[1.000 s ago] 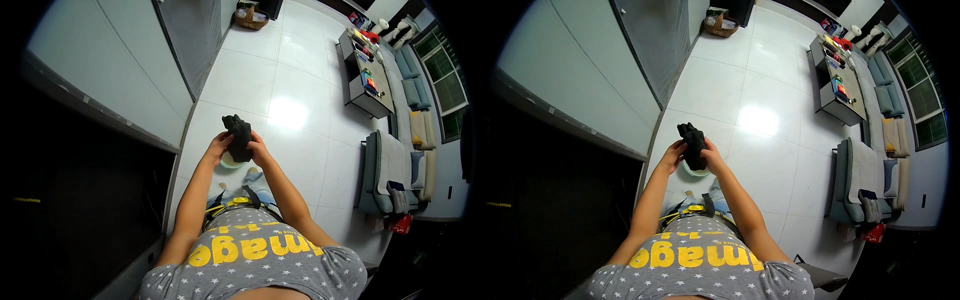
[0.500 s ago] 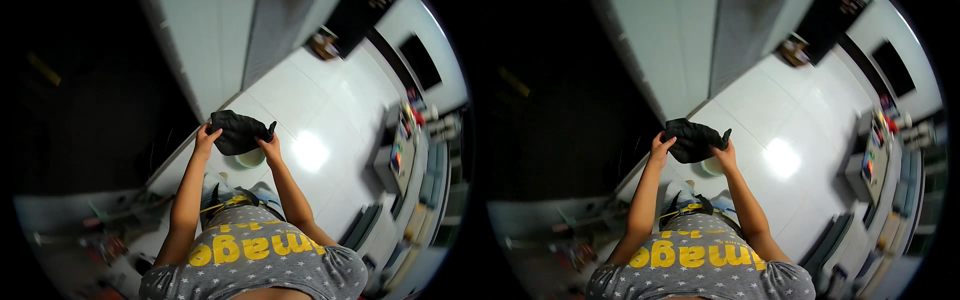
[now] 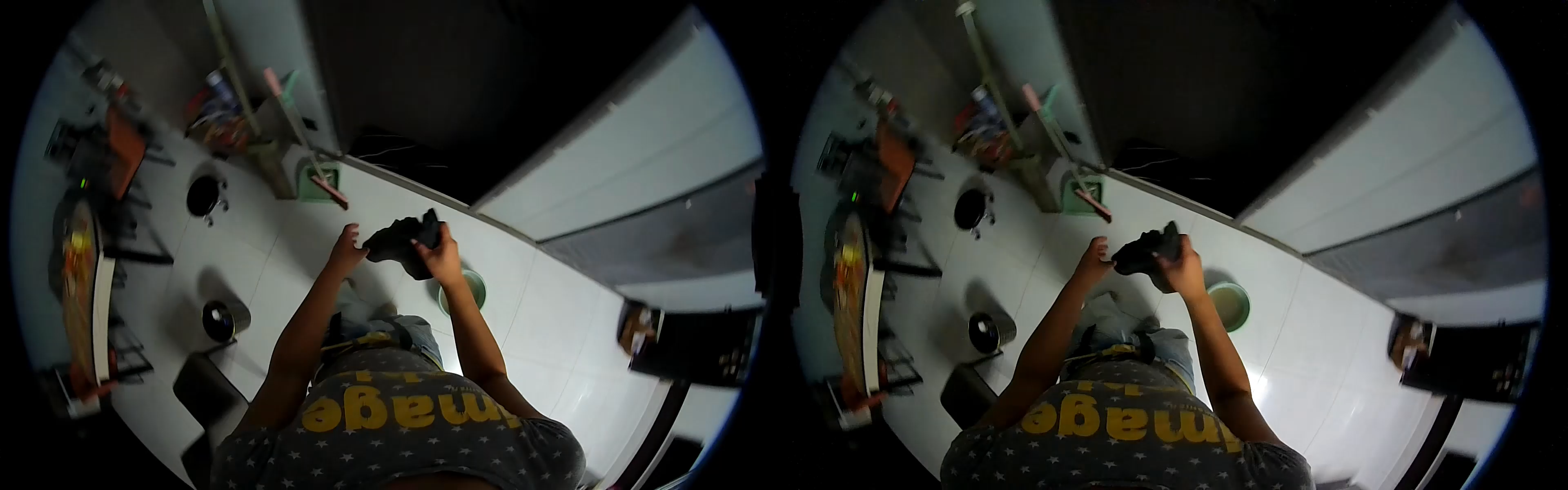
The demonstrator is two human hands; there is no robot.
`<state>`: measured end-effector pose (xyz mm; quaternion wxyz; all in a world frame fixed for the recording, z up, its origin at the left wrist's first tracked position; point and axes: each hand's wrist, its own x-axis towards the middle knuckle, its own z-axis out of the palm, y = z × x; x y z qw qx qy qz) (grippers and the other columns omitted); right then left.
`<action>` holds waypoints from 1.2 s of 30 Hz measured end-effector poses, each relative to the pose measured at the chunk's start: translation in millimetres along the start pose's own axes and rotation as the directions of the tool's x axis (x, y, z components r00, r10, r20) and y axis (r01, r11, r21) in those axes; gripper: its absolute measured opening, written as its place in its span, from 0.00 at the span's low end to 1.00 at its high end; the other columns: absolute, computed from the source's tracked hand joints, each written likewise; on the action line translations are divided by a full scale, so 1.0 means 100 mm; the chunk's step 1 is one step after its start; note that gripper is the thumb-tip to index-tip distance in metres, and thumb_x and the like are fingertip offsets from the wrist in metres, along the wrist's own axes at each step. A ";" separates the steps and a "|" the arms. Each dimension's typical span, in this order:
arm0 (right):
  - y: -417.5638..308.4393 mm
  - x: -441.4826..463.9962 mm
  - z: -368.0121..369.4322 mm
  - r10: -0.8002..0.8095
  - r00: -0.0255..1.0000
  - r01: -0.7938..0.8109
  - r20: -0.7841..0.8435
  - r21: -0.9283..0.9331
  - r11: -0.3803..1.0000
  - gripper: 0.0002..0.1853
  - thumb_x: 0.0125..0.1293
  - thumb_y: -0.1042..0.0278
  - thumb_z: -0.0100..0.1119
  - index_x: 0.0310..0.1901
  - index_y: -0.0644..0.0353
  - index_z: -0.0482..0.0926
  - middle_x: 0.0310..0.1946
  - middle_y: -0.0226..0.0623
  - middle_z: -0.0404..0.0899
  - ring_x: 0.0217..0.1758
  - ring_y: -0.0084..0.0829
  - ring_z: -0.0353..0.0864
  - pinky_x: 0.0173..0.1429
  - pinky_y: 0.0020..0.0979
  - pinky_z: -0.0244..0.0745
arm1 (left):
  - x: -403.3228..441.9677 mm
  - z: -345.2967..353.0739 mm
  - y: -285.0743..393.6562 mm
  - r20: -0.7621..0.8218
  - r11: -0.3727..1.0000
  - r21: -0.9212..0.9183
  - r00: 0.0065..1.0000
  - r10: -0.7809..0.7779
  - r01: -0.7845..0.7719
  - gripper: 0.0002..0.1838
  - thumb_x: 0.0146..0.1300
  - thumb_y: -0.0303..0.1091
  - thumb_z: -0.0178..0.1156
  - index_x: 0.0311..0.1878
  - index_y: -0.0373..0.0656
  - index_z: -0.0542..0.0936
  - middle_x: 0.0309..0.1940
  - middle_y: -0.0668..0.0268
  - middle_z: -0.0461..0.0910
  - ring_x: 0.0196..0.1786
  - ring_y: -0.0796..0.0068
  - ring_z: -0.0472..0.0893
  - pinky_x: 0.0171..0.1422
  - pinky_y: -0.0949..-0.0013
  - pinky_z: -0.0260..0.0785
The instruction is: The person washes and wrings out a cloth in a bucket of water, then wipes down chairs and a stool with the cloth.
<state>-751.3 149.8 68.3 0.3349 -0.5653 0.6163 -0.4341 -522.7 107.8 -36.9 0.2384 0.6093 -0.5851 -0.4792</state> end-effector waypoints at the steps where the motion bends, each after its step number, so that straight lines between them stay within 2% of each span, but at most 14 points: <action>1: -0.04 0.03 0.21 -0.005 0.985 0.011 0.171 -0.034 0.999 0.19 0.49 0.69 0.63 0.40 0.62 0.67 0.30 0.51 0.77 0.35 0.50 0.78 0.37 0.37 0.73 | -0.17 -0.20 0.07 -0.047 1.000 -0.020 0.999 -0.016 0.015 0.36 0.43 0.26 0.67 0.57 0.43 0.62 0.50 0.52 0.69 0.51 0.60 0.73 0.53 0.61 0.68; 3: -0.45 0.02 0.58 -0.102 0.916 0.146 0.388 -0.085 0.986 0.18 0.50 0.68 0.62 0.41 0.61 0.67 0.32 0.49 0.78 0.36 0.49 0.78 0.37 0.36 0.73 | -0.50 -0.60 0.25 -0.139 0.818 0.341 0.835 0.532 -0.464 0.40 0.42 0.23 0.65 0.61 0.46 0.59 0.55 0.54 0.67 0.55 0.56 0.71 0.59 0.60 0.64; 7: -0.98 0.09 1.31 -0.058 0.778 0.123 0.626 -0.061 0.991 0.19 0.50 0.69 0.61 0.43 0.61 0.67 0.29 0.46 0.77 0.37 0.46 0.78 0.40 0.37 0.72 | -0.78 -1.21 -0.10 -0.115 0.947 0.073 0.940 0.320 -0.313 0.31 0.48 0.21 0.62 0.59 0.45 0.67 0.52 0.59 0.72 0.54 0.64 0.72 0.56 0.65 0.67; 8: -1.07 0.11 1.51 -0.031 0.747 0.127 0.664 -0.098 0.987 0.19 0.50 0.69 0.61 0.43 0.61 0.67 0.30 0.46 0.77 0.39 0.44 0.78 0.42 0.36 0.72 | -0.88 -1.39 -0.16 -0.113 0.967 -0.204 0.984 0.135 -0.156 0.21 0.50 0.21 0.61 0.50 0.40 0.74 0.42 0.60 0.77 0.47 0.67 0.76 0.51 0.66 0.68; 13: -1.53 -0.02 2.70 -0.226 0.670 0.244 0.707 0.078 0.967 0.20 0.51 0.66 0.63 0.45 0.62 0.68 0.34 0.46 0.78 0.41 0.41 0.78 0.43 0.35 0.71 | -1.47 -2.46 -0.87 -0.336 0.994 -0.105 0.942 -0.006 -0.031 0.14 0.53 0.23 0.59 0.44 0.36 0.75 0.36 0.59 0.78 0.40 0.68 0.78 0.46 0.68 0.69; 15: -1.79 -0.10 3.25 -0.178 0.635 0.130 0.752 0.122 0.984 0.15 0.54 0.66 0.61 0.42 0.64 0.72 0.34 0.44 0.78 0.37 0.41 0.77 0.41 0.33 0.71 | -1.73 -2.94 -1.15 -0.369 0.980 -0.193 0.923 -0.112 0.042 0.13 0.54 0.26 0.60 0.44 0.36 0.75 0.36 0.58 0.79 0.40 0.67 0.78 0.46 0.67 0.70; 17: -2.07 -0.20 3.81 -0.165 0.597 0.079 0.785 0.147 0.986 0.13 0.56 0.67 0.60 0.41 0.64 0.74 0.34 0.43 0.78 0.35 0.40 0.77 0.40 0.33 0.71 | -1.96 -3.44 -1.41 -0.436 0.995 -0.092 0.898 -0.061 0.023 0.13 0.55 0.30 0.60 0.44 0.37 0.75 0.36 0.56 0.79 0.40 0.65 0.78 0.45 0.66 0.70; 20: -2.44 -0.37 4.61 -0.468 0.545 0.522 0.696 0.154 0.839 0.13 0.55 0.64 0.62 0.35 0.64 0.75 0.27 0.41 0.75 0.31 0.40 0.76 0.34 0.33 0.71 | -2.31 -4.04 -1.82 -0.526 0.999 -0.030 0.849 -0.043 0.032 0.11 0.53 0.28 0.60 0.40 0.36 0.76 0.29 0.58 0.78 0.31 0.68 0.78 0.39 0.68 0.68; 21: -2.59 -0.41 4.84 -0.480 0.519 0.525 0.707 0.178 0.832 0.13 0.55 0.64 0.62 0.35 0.64 0.75 0.27 0.41 0.75 0.31 0.40 0.76 0.34 0.33 0.71 | -2.42 -4.21 -1.97 -0.550 0.998 -0.035 0.833 -0.060 0.049 0.11 0.53 0.28 0.60 0.40 0.36 0.76 0.29 0.58 0.78 0.31 0.68 0.78 0.39 0.68 0.68; 23: -2.92 -0.47 5.24 -0.716 0.368 0.777 0.593 0.228 0.587 0.12 0.53 0.63 0.63 0.31 0.63 0.75 0.25 0.40 0.73 0.29 0.41 0.75 0.33 0.36 0.71 | -2.60 -4.48 -2.30 -0.586 0.998 -0.002 0.809 -0.055 0.066 0.09 0.52 0.27 0.59 0.38 0.37 0.77 0.29 0.57 0.78 0.32 0.64 0.77 0.39 0.66 0.68; 27: -3.34 -0.53 5.96 -0.619 0.300 0.728 0.726 0.246 0.640 0.13 0.51 0.60 0.63 0.29 0.62 0.76 0.25 0.39 0.74 0.27 0.42 0.75 0.33 0.37 0.72 | -2.89 -5.00 -2.78 -0.724 0.975 0.203 0.684 0.089 0.088 0.09 0.51 0.23 0.57 0.38 0.38 0.77 0.31 0.57 0.78 0.36 0.59 0.77 0.40 0.64 0.68; 28: -3.45 -0.54 6.13 -0.649 0.266 0.697 0.713 0.323 0.641 0.13 0.51 0.61 0.63 0.30 0.62 0.76 0.25 0.40 0.74 0.28 0.42 0.75 0.33 0.37 0.71 | -2.95 -5.09 -2.74 -0.805 0.994 0.077 0.592 0.020 0.071 0.10 0.49 0.22 0.56 0.38 0.37 0.77 0.31 0.55 0.78 0.36 0.58 0.77 0.41 0.64 0.68; 33: -3.82 -0.37 6.97 -0.675 0.173 0.691 0.717 0.400 0.602 0.13 0.51 0.61 0.63 0.29 0.63 0.75 0.24 0.41 0.73 0.29 0.42 0.74 0.33 0.37 0.71 | -2.86 -5.69 -2.92 -0.838 0.989 -0.138 0.525 -0.148 0.059 0.14 0.48 0.18 0.54 0.40 0.37 0.76 0.34 0.56 0.77 0.39 0.61 0.77 0.43 0.68 0.68; 36: -4.02 -0.14 7.58 -0.693 0.128 0.668 0.710 0.455 0.589 0.13 0.52 0.61 0.63 0.28 0.63 0.74 0.24 0.41 0.72 0.29 0.43 0.74 0.32 0.37 0.70 | -2.71 -6.17 -2.88 -0.837 0.905 -0.345 0.518 -0.177 -0.249 0.09 0.52 0.23 0.60 0.38 0.38 0.76 0.40 0.64 0.73 0.44 0.72 0.73 0.44 0.70 0.66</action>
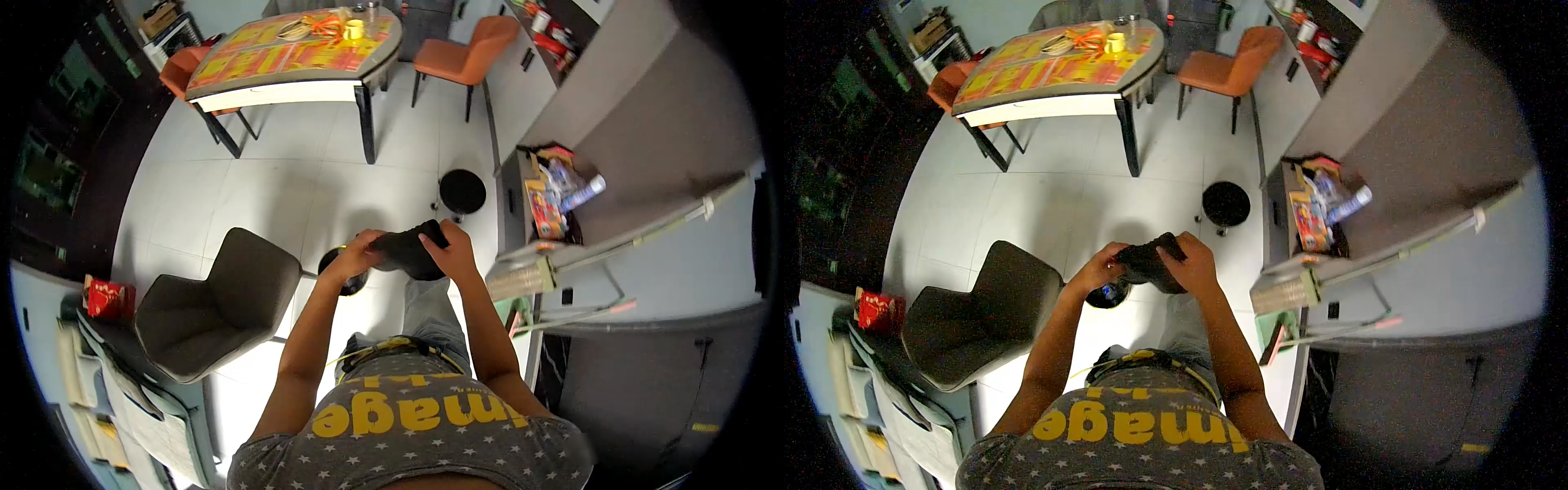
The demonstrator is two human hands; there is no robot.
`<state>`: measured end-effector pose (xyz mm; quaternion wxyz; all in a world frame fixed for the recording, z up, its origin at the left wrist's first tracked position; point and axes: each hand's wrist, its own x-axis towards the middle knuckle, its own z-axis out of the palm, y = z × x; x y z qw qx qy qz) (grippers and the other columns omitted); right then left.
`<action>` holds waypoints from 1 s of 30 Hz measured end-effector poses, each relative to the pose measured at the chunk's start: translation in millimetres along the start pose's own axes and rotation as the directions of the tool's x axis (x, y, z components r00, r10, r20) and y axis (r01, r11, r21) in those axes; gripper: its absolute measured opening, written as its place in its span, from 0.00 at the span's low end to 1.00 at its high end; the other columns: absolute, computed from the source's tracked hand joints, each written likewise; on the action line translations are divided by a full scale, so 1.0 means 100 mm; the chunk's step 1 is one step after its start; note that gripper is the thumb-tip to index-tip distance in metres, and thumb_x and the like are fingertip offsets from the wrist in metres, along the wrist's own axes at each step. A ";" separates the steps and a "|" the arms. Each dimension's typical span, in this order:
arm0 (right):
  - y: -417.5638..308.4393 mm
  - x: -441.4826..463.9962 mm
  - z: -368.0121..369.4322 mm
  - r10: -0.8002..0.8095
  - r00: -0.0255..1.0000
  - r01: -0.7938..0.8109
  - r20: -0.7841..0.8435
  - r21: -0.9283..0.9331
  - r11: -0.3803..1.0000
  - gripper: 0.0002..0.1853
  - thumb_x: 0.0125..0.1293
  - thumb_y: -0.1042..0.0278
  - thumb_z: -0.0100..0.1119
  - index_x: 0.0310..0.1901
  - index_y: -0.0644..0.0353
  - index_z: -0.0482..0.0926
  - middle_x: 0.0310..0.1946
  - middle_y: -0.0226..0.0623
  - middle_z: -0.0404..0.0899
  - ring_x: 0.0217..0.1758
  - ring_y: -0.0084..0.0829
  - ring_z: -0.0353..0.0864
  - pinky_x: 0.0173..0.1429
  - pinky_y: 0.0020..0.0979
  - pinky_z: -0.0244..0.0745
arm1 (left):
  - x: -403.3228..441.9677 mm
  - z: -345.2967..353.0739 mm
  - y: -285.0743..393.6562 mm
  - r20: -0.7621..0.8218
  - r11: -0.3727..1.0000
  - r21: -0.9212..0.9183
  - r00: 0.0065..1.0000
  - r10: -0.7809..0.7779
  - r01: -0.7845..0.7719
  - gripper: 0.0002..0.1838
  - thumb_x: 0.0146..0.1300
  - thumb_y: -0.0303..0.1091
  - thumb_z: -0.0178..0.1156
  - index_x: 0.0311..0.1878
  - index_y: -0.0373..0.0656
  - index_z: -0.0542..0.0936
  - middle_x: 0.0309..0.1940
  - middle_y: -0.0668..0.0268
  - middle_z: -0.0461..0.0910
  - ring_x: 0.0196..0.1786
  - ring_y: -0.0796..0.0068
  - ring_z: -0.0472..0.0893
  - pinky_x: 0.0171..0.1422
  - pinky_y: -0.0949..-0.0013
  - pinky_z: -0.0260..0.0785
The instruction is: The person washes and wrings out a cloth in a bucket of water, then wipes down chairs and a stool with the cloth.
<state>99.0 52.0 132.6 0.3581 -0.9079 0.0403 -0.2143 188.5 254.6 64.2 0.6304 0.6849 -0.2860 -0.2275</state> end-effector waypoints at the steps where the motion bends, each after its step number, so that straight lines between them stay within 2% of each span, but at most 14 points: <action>1: 0.13 0.21 0.01 0.018 0.999 -0.018 0.026 0.016 1.000 0.14 0.52 0.61 0.63 0.29 0.64 0.74 0.25 0.42 0.72 0.29 0.43 0.74 0.32 0.37 0.70 | 0.23 -0.06 -0.05 -0.028 1.000 0.002 1.000 0.001 -0.001 0.09 0.52 0.23 0.60 0.38 0.38 0.76 0.40 0.64 0.73 0.44 0.72 0.73 0.44 0.70 0.66; 5: 0.75 1.06 0.04 -0.055 0.998 0.050 0.036 0.132 0.990 0.15 0.54 0.59 0.62 0.32 0.64 0.78 0.24 0.46 0.76 0.27 0.43 0.75 0.32 0.35 0.69 | 1.15 -0.25 -0.19 -0.137 0.986 0.162 0.989 0.052 -0.029 0.12 0.52 0.32 0.66 0.33 0.37 0.74 0.33 0.64 0.71 0.37 0.74 0.71 0.39 0.72 0.64; 6: 0.88 1.30 0.02 0.071 0.981 -0.081 0.179 0.049 0.996 0.15 0.56 0.58 0.61 0.35 0.64 0.79 0.24 0.46 0.78 0.26 0.42 0.77 0.33 0.33 0.71 | 1.36 -0.30 -0.19 -0.198 0.977 0.195 0.972 0.126 -0.087 0.12 0.51 0.32 0.66 0.33 0.37 0.74 0.33 0.64 0.71 0.37 0.73 0.71 0.39 0.71 0.64; 8: 1.09 1.68 -0.05 0.063 0.979 -0.097 0.194 0.170 0.981 0.15 0.56 0.59 0.61 0.35 0.65 0.79 0.24 0.46 0.78 0.26 0.40 0.78 0.33 0.33 0.71 | 1.76 -0.36 -0.21 -0.278 0.955 0.287 0.948 0.158 -0.075 0.13 0.49 0.32 0.68 0.30 0.37 0.74 0.31 0.64 0.72 0.37 0.71 0.71 0.40 0.70 0.64; 12: 1.43 2.50 -0.11 0.023 0.989 -0.086 0.148 0.432 0.898 0.14 0.56 0.61 0.61 0.31 0.67 0.77 0.20 0.42 0.77 0.24 0.35 0.77 0.33 0.33 0.70 | 2.40 -0.40 0.45 -0.295 0.945 0.289 0.925 0.240 -0.153 0.12 0.50 0.31 0.67 0.27 0.36 0.73 0.29 0.65 0.71 0.35 0.73 0.71 0.40 0.71 0.63; 15: 1.67 3.05 0.02 0.085 0.990 -0.122 0.116 0.364 0.924 0.14 0.57 0.61 0.60 0.29 0.67 0.75 0.23 0.40 0.75 0.27 0.29 0.75 0.36 0.30 0.70 | 2.87 -0.45 0.68 -0.312 0.984 0.140 0.938 0.149 -0.110 0.12 0.53 0.28 0.64 0.22 0.36 0.71 0.23 0.68 0.68 0.29 0.78 0.67 0.33 0.73 0.59; 17: 1.92 3.40 0.26 -0.032 0.998 0.015 0.052 0.308 0.951 0.13 0.58 0.62 0.59 0.32 0.64 0.74 0.30 0.37 0.75 0.33 0.25 0.72 0.41 0.28 0.69 | 3.22 -0.53 0.72 -0.216 0.994 0.048 0.970 0.109 -0.101 0.14 0.55 0.27 0.60 0.19 0.37 0.67 0.19 0.70 0.63 0.25 0.83 0.61 0.28 0.74 0.53; 19: 1.93 3.70 0.48 0.126 0.978 -0.208 0.168 0.702 0.681 0.14 0.61 0.60 0.57 0.39 0.63 0.73 0.35 0.34 0.75 0.38 0.25 0.72 0.45 0.28 0.68 | 3.59 -0.59 0.67 -0.204 0.994 -0.015 0.973 0.105 -0.110 0.16 0.56 0.27 0.58 0.17 0.38 0.64 0.18 0.73 0.60 0.24 0.85 0.57 0.26 0.74 0.48; 20: 1.95 3.83 0.53 0.112 0.944 -0.320 0.309 0.782 0.536 0.18 0.63 0.56 0.53 0.45 0.64 0.70 0.38 0.33 0.74 0.40 0.27 0.73 0.47 0.29 0.68 | 3.76 -0.64 0.65 -0.218 0.989 -0.100 0.972 0.088 -0.112 0.16 0.57 0.27 0.58 0.17 0.38 0.64 0.18 0.74 0.61 0.24 0.85 0.58 0.26 0.75 0.49; 21: 2.03 3.97 0.63 0.120 0.945 -0.320 0.305 0.782 0.535 0.18 0.63 0.56 0.53 0.45 0.64 0.70 0.38 0.33 0.74 0.40 0.27 0.73 0.47 0.29 0.68 | 3.95 -0.70 0.64 -0.227 0.976 -0.187 0.971 0.071 -0.115 0.15 0.57 0.27 0.57 0.18 0.37 0.65 0.18 0.75 0.61 0.24 0.85 0.58 0.27 0.76 0.50; 23: 2.21 4.26 0.80 0.110 0.806 -0.591 0.581 0.800 0.106 0.22 0.64 0.53 0.51 0.48 0.65 0.68 0.42 0.35 0.73 0.45 0.28 0.72 0.50 0.30 0.68 | 4.35 -0.79 0.62 -0.279 0.935 -0.343 0.960 -0.006 -0.094 0.14 0.57 0.27 0.57 0.18 0.38 0.66 0.20 0.76 0.63 0.25 0.85 0.60 0.29 0.78 0.53; 25: 2.30 4.60 0.84 0.204 0.746 -0.653 0.634 0.756 0.040 0.24 0.64 0.51 0.51 0.49 0.65 0.67 0.45 0.37 0.72 0.49 0.28 0.70 0.54 0.32 0.66 | 4.76 -1.04 0.46 -0.311 0.849 -0.512 0.949 -0.044 -0.129 0.12 0.57 0.27 0.56 0.19 0.38 0.69 0.22 0.74 0.66 0.27 0.84 0.64 0.33 0.78 0.55; 27: 2.51 4.96 0.87 -0.025 0.764 -0.644 0.645 0.764 0.042 0.25 0.63 0.50 0.53 0.50 0.65 0.67 0.46 0.38 0.72 0.52 0.30 0.70 0.57 0.34 0.65 | 5.14 -1.36 0.23 -0.220 0.866 -0.486 0.976 0.008 -0.116 0.07 0.55 0.29 0.56 0.26 0.34 0.74 0.28 0.66 0.72 0.34 0.76 0.71 0.41 0.74 0.62; 30: 2.74 5.46 0.92 -0.008 0.724 -0.688 0.690 0.722 -0.075 0.25 0.61 0.51 0.55 0.50 0.64 0.67 0.46 0.37 0.72 0.51 0.31 0.71 0.56 0.36 0.66 | 5.75 -1.71 0.19 -0.056 0.787 -0.616 0.998 0.010 -0.042 0.11 0.52 0.34 0.60 0.25 0.34 0.73 0.28 0.64 0.72 0.36 0.73 0.71 0.42 0.71 0.62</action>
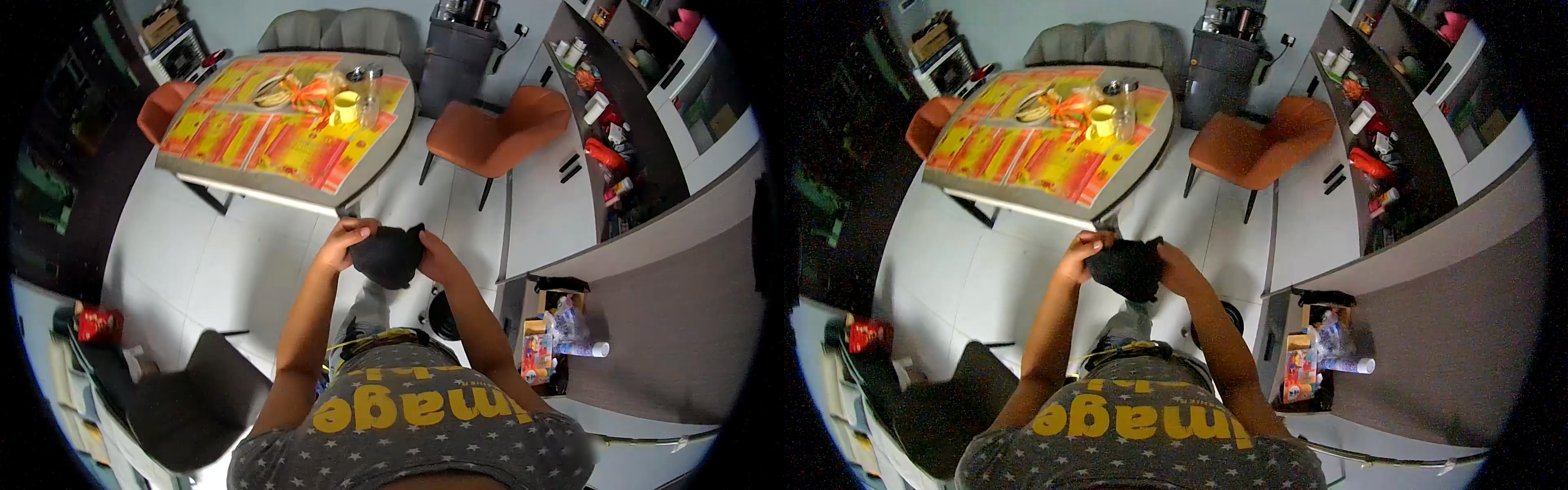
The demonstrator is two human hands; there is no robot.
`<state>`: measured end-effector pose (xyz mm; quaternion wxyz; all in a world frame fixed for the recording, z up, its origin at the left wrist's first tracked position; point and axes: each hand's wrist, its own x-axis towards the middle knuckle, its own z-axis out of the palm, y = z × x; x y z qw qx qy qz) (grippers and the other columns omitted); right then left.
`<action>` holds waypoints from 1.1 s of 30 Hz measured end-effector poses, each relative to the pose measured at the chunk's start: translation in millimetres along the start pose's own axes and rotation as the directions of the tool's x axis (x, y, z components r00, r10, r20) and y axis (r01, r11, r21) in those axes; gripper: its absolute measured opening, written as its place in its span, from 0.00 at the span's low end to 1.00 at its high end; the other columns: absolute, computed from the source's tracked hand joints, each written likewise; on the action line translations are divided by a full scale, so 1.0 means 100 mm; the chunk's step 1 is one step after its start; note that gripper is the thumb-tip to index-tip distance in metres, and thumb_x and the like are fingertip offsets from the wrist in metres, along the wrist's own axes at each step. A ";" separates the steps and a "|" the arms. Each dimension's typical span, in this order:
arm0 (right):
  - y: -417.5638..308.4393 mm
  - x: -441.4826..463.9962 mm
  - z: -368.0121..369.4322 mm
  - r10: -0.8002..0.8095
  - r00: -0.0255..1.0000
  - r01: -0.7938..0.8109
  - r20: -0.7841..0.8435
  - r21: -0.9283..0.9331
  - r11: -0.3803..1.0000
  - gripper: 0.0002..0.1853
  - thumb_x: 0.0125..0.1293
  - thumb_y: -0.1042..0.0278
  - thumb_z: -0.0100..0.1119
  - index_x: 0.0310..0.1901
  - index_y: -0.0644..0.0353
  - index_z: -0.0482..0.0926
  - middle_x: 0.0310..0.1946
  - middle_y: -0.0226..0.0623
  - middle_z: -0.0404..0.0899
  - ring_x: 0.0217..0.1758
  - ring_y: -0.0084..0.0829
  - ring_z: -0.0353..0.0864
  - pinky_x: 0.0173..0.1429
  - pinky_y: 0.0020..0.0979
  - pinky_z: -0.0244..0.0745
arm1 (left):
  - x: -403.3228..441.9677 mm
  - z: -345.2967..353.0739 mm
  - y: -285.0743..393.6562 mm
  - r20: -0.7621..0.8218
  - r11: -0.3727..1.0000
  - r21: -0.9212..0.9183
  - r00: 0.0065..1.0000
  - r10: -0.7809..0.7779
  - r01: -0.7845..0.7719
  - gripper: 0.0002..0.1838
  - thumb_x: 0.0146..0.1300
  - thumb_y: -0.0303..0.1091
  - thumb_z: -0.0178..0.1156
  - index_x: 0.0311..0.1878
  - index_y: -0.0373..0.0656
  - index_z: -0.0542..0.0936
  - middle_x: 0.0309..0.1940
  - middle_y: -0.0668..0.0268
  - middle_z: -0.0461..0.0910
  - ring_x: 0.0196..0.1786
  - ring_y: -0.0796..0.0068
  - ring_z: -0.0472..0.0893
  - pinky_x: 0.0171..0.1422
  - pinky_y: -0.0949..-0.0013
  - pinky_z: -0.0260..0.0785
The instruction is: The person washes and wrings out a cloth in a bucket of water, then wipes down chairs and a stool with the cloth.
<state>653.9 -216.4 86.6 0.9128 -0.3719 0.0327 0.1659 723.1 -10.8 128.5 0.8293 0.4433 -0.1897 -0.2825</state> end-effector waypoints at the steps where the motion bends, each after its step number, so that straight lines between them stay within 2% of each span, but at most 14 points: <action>1: -0.12 0.15 -0.04 0.034 0.999 -0.034 0.002 0.057 0.998 0.25 0.60 0.51 0.56 0.50 0.63 0.68 0.46 0.37 0.72 0.51 0.31 0.71 0.56 0.37 0.66 | 0.23 -0.07 0.06 0.037 0.999 -0.030 0.999 -0.024 0.025 0.14 0.51 0.36 0.61 0.23 0.36 0.70 0.26 0.65 0.69 0.35 0.73 0.69 0.40 0.70 0.62; 7: -0.67 0.95 -0.26 -0.099 0.963 0.079 -0.250 -0.087 0.993 0.20 0.56 0.64 0.63 0.46 0.65 0.70 0.40 0.35 0.74 0.43 0.30 0.74 0.47 0.31 0.70 | 1.41 -0.32 0.24 0.123 0.999 -0.011 0.991 -0.048 0.050 0.18 0.48 0.39 0.63 0.20 0.41 0.65 0.23 0.67 0.63 0.33 0.75 0.66 0.37 0.72 0.60; 11: -1.15 1.38 -0.58 -0.401 0.823 0.242 -0.404 -0.389 0.889 0.12 0.57 0.69 0.62 0.39 0.65 0.74 0.32 0.32 0.75 0.37 0.27 0.73 0.44 0.28 0.70 | 2.06 -0.37 0.23 -0.123 0.974 0.164 0.983 -0.136 0.155 0.12 0.51 0.22 0.61 0.38 0.37 0.72 0.37 0.68 0.72 0.39 0.80 0.71 0.45 0.78 0.63; 14: -1.72 1.63 -0.72 -0.668 0.728 0.153 -0.153 -0.914 0.376 0.12 0.52 0.67 0.65 0.35 0.63 0.75 0.28 0.36 0.74 0.33 0.28 0.74 0.39 0.28 0.70 | 2.60 -0.64 -0.16 -0.174 0.968 0.222 0.982 -0.078 0.116 0.11 0.52 0.20 0.61 0.35 0.41 0.70 0.36 0.71 0.74 0.39 0.83 0.71 0.43 0.80 0.63; 15: -1.91 1.73 -0.81 -0.661 0.737 0.159 -0.142 -0.914 0.374 0.12 0.52 0.67 0.65 0.35 0.63 0.75 0.28 0.36 0.74 0.33 0.28 0.74 0.39 0.28 0.70 | 2.80 -0.65 -0.21 -0.171 0.960 0.278 0.985 0.007 0.041 0.10 0.52 0.20 0.61 0.34 0.42 0.70 0.36 0.71 0.74 0.39 0.84 0.71 0.43 0.80 0.63; 17: -2.30 1.96 -1.07 -0.620 0.747 0.140 0.240 -0.969 -0.206 0.13 0.50 0.63 0.67 0.31 0.63 0.76 0.30 0.40 0.74 0.34 0.36 0.75 0.38 0.32 0.71 | 3.18 -0.70 -0.27 -0.211 0.948 0.309 0.977 -0.015 0.081 0.11 0.53 0.20 0.61 0.32 0.43 0.68 0.33 0.72 0.74 0.37 0.84 0.71 0.40 0.80 0.63; 18: -2.47 2.07 -1.21 -0.596 0.755 0.148 0.273 -0.957 -0.251 0.14 0.48 0.60 0.68 0.30 0.62 0.77 0.34 0.43 0.75 0.36 0.42 0.75 0.39 0.37 0.71 | 3.35 -0.70 -0.27 -0.199 0.890 0.450 0.980 0.022 0.072 0.11 0.53 0.20 0.61 0.32 0.43 0.68 0.32 0.72 0.73 0.36 0.84 0.71 0.39 0.80 0.63; 19: -2.60 2.19 -1.37 -0.582 0.760 0.162 0.288 -0.952 -0.260 0.14 0.48 0.60 0.68 0.30 0.62 0.77 0.34 0.43 0.75 0.36 0.42 0.75 0.39 0.37 0.71 | 3.53 -0.71 -0.28 -0.181 0.815 0.577 0.982 0.057 0.059 0.11 0.53 0.19 0.60 0.33 0.43 0.67 0.31 0.72 0.73 0.35 0.84 0.71 0.38 0.80 0.63; 21: -2.87 2.44 -1.74 -0.617 0.766 0.201 0.181 -0.979 -0.038 0.14 0.48 0.60 0.68 0.30 0.62 0.77 0.35 0.43 0.74 0.39 0.43 0.74 0.43 0.38 0.71 | 3.94 -0.69 -0.39 -0.187 0.857 0.515 0.977 0.102 0.009 0.10 0.55 0.20 0.60 0.34 0.42 0.68 0.30 0.72 0.72 0.34 0.84 0.71 0.37 0.79 0.63; 23: -3.13 2.67 -2.00 -0.579 0.788 0.208 0.209 -0.976 -0.069 0.16 0.49 0.61 0.68 0.35 0.62 0.77 0.37 0.44 0.75 0.43 0.42 0.74 0.48 0.38 0.69 | 4.26 -0.49 -0.31 -0.255 0.935 0.352 0.956 0.147 -0.049 0.10 0.56 0.22 0.59 0.40 0.40 0.70 0.31 0.72 0.73 0.35 0.83 0.72 0.38 0.79 0.64; 25: -3.39 2.88 -2.02 -0.622 0.782 0.277 0.021 -0.907 0.317 0.19 0.51 0.60 0.67 0.41 0.63 0.75 0.40 0.43 0.75 0.49 0.38 0.72 0.52 0.37 0.67 | 4.56 -0.33 -0.22 -0.271 0.926 0.377 0.955 0.120 -0.010 0.13 0.57 0.23 0.59 0.46 0.39 0.72 0.33 0.71 0.74 0.36 0.81 0.73 0.41 0.78 0.65; 27: -3.65 3.15 -2.07 -0.689 0.725 0.384 0.017 -0.840 0.383 0.22 0.53 0.60 0.65 0.46 0.64 0.73 0.42 0.43 0.75 0.49 0.36 0.73 0.51 0.36 0.68 | 4.83 -0.31 -0.30 -0.319 0.858 0.513 0.922 0.219 -0.026 0.15 0.58 0.23 0.58 0.50 0.39 0.72 0.34 0.70 0.75 0.38 0.80 0.73 0.44 0.77 0.66; 30: -3.88 3.56 -2.38 0.034 0.967 -0.174 -0.254 -0.555 0.813 0.21 0.52 0.66 0.64 0.45 0.68 0.73 0.41 0.38 0.74 0.41 0.27 0.74 0.46 0.29 0.70 | 5.10 -0.45 -0.43 -0.407 0.890 0.457 0.888 0.214 -0.005 0.12 0.59 0.24 0.57 0.47 0.38 0.74 0.36 0.69 0.75 0.39 0.81 0.73 0.46 0.77 0.65; 33: -3.96 3.82 -2.46 0.126 0.988 -0.151 -0.086 -0.691 0.707 0.19 0.52 0.67 0.64 0.44 0.68 0.73 0.42 0.38 0.74 0.40 0.27 0.75 0.45 0.29 0.70 | 5.37 -0.69 -0.48 -0.475 0.861 0.509 0.836 0.273 0.008 0.11 0.60 0.24 0.56 0.46 0.37 0.74 0.36 0.69 0.75 0.40 0.80 0.73 0.46 0.77 0.65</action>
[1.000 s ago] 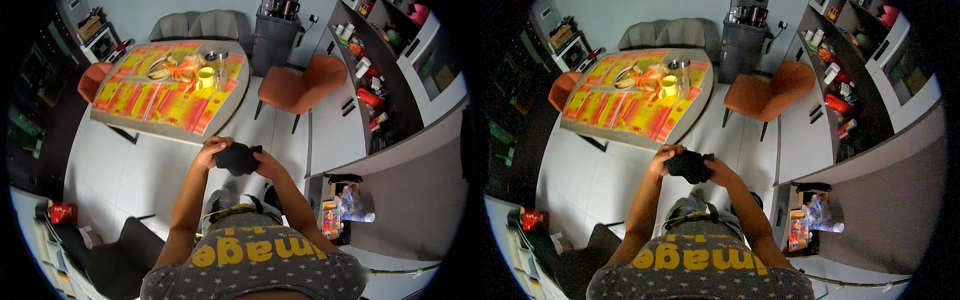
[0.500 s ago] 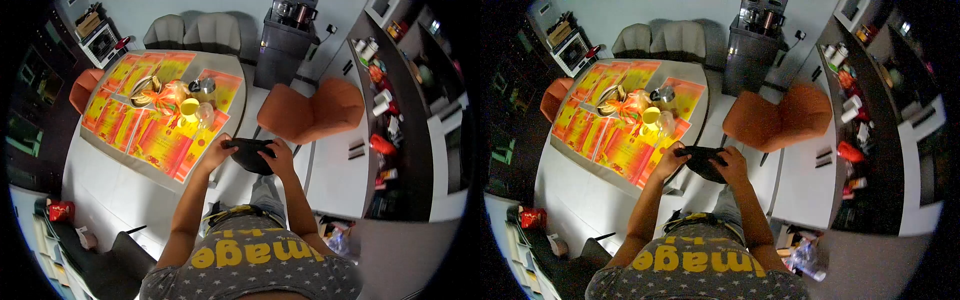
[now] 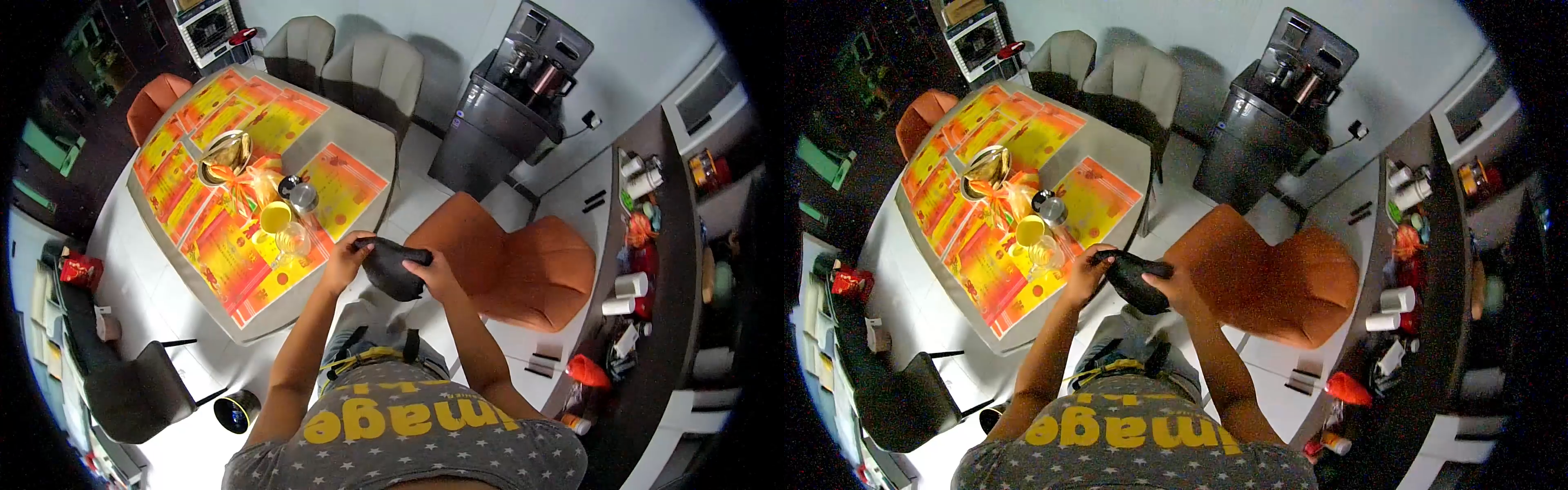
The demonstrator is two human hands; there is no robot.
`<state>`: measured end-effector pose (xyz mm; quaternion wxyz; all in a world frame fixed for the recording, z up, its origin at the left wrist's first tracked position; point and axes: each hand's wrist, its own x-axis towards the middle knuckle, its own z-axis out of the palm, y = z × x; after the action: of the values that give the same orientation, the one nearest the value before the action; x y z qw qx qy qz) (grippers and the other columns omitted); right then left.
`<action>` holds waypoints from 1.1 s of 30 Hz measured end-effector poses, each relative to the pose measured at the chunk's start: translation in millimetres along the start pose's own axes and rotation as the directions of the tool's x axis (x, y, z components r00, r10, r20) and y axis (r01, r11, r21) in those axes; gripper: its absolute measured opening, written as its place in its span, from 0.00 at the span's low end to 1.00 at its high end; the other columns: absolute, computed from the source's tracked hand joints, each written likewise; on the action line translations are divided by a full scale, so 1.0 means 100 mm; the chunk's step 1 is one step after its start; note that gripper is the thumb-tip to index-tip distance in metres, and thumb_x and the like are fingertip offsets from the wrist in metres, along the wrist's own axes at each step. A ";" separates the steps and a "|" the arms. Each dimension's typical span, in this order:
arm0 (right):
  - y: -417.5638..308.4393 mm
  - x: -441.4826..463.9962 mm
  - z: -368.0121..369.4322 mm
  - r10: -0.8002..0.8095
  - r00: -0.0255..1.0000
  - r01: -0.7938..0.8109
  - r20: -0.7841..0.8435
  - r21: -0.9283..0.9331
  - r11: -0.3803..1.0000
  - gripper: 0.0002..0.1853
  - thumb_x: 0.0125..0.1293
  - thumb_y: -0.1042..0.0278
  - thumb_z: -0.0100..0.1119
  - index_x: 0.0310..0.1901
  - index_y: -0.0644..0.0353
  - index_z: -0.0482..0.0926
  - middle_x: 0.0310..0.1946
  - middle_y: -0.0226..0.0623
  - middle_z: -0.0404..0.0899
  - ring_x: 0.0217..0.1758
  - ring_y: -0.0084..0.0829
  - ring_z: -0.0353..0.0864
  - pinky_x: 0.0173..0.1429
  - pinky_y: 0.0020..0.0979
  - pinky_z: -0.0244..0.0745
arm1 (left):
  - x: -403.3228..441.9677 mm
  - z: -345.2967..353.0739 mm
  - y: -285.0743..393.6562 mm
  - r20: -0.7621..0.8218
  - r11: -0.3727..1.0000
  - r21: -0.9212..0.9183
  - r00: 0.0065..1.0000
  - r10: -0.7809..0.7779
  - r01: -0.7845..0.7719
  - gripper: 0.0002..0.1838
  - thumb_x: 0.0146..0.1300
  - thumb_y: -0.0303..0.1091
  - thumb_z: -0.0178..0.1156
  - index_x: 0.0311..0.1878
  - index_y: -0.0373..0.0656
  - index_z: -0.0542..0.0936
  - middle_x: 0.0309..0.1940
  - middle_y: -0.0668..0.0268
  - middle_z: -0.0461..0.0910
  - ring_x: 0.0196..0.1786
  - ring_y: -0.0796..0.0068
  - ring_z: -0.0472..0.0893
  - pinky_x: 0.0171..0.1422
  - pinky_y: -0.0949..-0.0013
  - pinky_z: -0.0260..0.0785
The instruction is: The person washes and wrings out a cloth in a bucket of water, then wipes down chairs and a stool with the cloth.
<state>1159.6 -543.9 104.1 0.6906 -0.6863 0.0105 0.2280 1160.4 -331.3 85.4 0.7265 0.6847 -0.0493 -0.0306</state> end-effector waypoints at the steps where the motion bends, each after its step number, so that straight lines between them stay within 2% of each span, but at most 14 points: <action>1: 0.02 0.13 0.01 0.015 0.999 -0.017 -0.032 -0.063 0.998 0.15 0.53 0.69 0.62 0.40 0.66 0.74 0.41 0.38 0.75 0.41 0.27 0.74 0.44 0.28 0.70 | 0.09 -0.02 -0.03 -0.049 0.998 0.065 0.999 0.012 -0.009 0.10 0.60 0.24 0.55 0.46 0.37 0.74 0.36 0.69 0.75 0.40 0.80 0.73 0.46 0.77 0.65; 2: 0.09 0.28 0.02 0.014 1.000 -0.015 -0.024 -0.060 0.998 0.15 0.53 0.69 0.62 0.40 0.66 0.74 0.41 0.38 0.75 0.41 0.27 0.74 0.44 0.28 0.70 | 0.17 -0.05 -0.06 -0.055 0.997 0.071 0.998 0.012 -0.008 0.10 0.60 0.24 0.55 0.46 0.37 0.74 0.36 0.69 0.75 0.40 0.80 0.73 0.46 0.77 0.65; 4: 0.19 0.57 0.06 -0.398 0.901 0.403 -0.174 -0.009 0.915 0.11 0.53 0.71 0.61 0.36 0.65 0.72 0.40 0.38 0.75 0.43 0.27 0.73 0.46 0.29 0.68 | 0.34 -0.06 0.02 -0.046 0.998 0.065 0.999 0.020 -0.017 0.10 0.60 0.23 0.54 0.45 0.36 0.74 0.36 0.68 0.75 0.40 0.80 0.73 0.46 0.77 0.65; 8: 0.13 0.98 0.07 -0.331 0.915 0.392 -0.229 0.316 0.864 0.10 0.54 0.71 0.59 0.35 0.64 0.70 0.38 0.37 0.73 0.43 0.28 0.71 0.46 0.30 0.66 | 0.70 -0.10 -0.12 -0.083 0.996 0.081 0.996 0.041 -0.034 0.15 0.58 0.21 0.55 0.50 0.36 0.71 0.42 0.62 0.76 0.48 0.74 0.75 0.51 0.72 0.67; 10: -0.03 1.11 -0.04 -0.363 0.826 0.302 -0.430 -0.206 0.931 0.11 0.55 0.70 0.55 0.38 0.63 0.70 0.35 0.36 0.71 0.40 0.30 0.70 0.46 0.33 0.65 | 0.93 -0.13 -0.23 -0.129 0.973 0.199 0.981 0.146 -0.119 0.18 0.56 0.21 0.56 0.52 0.37 0.70 0.45 0.59 0.76 0.50 0.69 0.75 0.53 0.69 0.67; 11: -0.16 1.11 -0.08 -0.276 0.842 0.231 -0.463 -0.152 0.961 0.12 0.55 0.68 0.52 0.40 0.63 0.69 0.36 0.36 0.70 0.40 0.32 0.69 0.46 0.33 0.64 | 1.00 -0.15 -0.29 -0.167 0.929 0.320 0.953 0.251 -0.189 0.21 0.55 0.21 0.56 0.53 0.38 0.70 0.48 0.56 0.75 0.52 0.64 0.75 0.55 0.66 0.66; 14: 0.15 1.54 -0.41 -0.513 0.640 0.412 -0.572 -0.307 0.858 0.17 0.52 0.76 0.53 0.46 0.60 0.71 0.42 0.38 0.71 0.47 0.34 0.69 0.54 0.33 0.61 | 1.09 -0.15 -0.06 -0.150 0.797 0.573 0.932 0.329 -0.189 0.25 0.51 0.22 0.57 0.55 0.39 0.68 0.50 0.53 0.73 0.54 0.55 0.73 0.57 0.63 0.65; 16: -0.07 1.54 -0.48 -0.583 0.618 0.459 -0.527 -0.360 0.812 0.20 0.53 0.80 0.49 0.50 0.60 0.71 0.49 0.40 0.71 0.53 0.36 0.68 0.60 0.35 0.58 | 1.15 -0.16 -0.05 -0.135 0.772 0.607 0.934 0.332 -0.187 0.27 0.49 0.21 0.56 0.56 0.41 0.67 0.52 0.52 0.71 0.56 0.50 0.70 0.58 0.60 0.64; 18: -0.28 1.51 -0.54 -0.563 0.647 0.403 -0.514 -0.396 0.825 0.20 0.53 0.82 0.47 0.49 0.61 0.72 0.52 0.42 0.71 0.57 0.37 0.68 0.63 0.36 0.57 | 1.20 -0.18 0.00 -0.062 0.667 0.703 0.914 0.401 -0.245 0.27 0.49 0.20 0.56 0.57 0.40 0.67 0.53 0.53 0.70 0.57 0.51 0.69 0.59 0.59 0.62; 22: -0.41 1.68 -0.55 -0.611 0.669 0.436 -0.424 -0.442 0.784 0.15 0.53 0.83 0.46 0.41 0.63 0.75 0.49 0.43 0.74 0.54 0.38 0.71 0.58 0.35 0.64 | 1.21 -0.24 0.00 -0.080 0.700 0.680 0.927 0.366 -0.218 0.28 0.48 0.20 0.55 0.57 0.40 0.67 0.55 0.53 0.68 0.57 0.51 0.68 0.61 0.58 0.61; 24: -0.45 1.84 -0.55 -0.790 0.510 0.548 -0.341 -0.578 0.604 0.11 0.53 0.84 0.43 0.35 0.64 0.75 0.45 0.43 0.76 0.50 0.37 0.74 0.56 0.33 0.66 | 1.22 -0.29 -0.01 -0.088 0.714 0.665 0.927 0.364 -0.217 0.28 0.48 0.20 0.55 0.57 0.40 0.67 0.56 0.53 0.67 0.57 0.51 0.67 0.61 0.59 0.61; 25: -0.49 1.91 -0.53 -0.792 0.513 0.556 -0.330 -0.576 0.600 0.11 0.53 0.84 0.43 0.35 0.64 0.75 0.45 0.43 0.76 0.50 0.37 0.74 0.56 0.33 0.66 | 1.24 -0.31 -0.02 -0.099 0.714 0.668 0.925 0.367 -0.212 0.28 0.48 0.20 0.55 0.57 0.40 0.67 0.56 0.53 0.67 0.57 0.51 0.67 0.61 0.59 0.61; 27: -0.56 2.00 -0.49 -0.634 0.682 0.532 -0.364 -0.348 0.772 0.08 0.53 0.85 0.42 0.30 0.65 0.73 0.36 0.42 0.78 0.40 0.34 0.77 0.48 0.31 0.70 | 1.26 -0.33 -0.07 -0.129 0.718 0.675 0.929 0.346 -0.173 0.29 0.48 0.20 0.54 0.57 0.40 0.67 0.56 0.53 0.67 0.57 0.51 0.67 0.60 0.59 0.61; 33: -0.66 2.47 -0.45 -0.542 0.800 0.517 -0.257 -0.163 0.840 0.07 0.53 0.87 0.41 0.28 0.65 0.69 0.21 0.35 0.69 0.25 0.27 0.69 0.35 0.27 0.65 | 1.47 -0.33 -0.09 -0.232 0.722 0.688 0.921 0.314 -0.073 0.28 0.49 0.20 0.53 0.57 0.40 0.67 0.55 0.52 0.68 0.56 0.50 0.69 0.59 0.59 0.62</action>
<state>1416.1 -509.4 83.1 0.6875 -0.7165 -0.0891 -0.0782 1310.7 -316.0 78.6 0.4300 0.8843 -0.0060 0.1821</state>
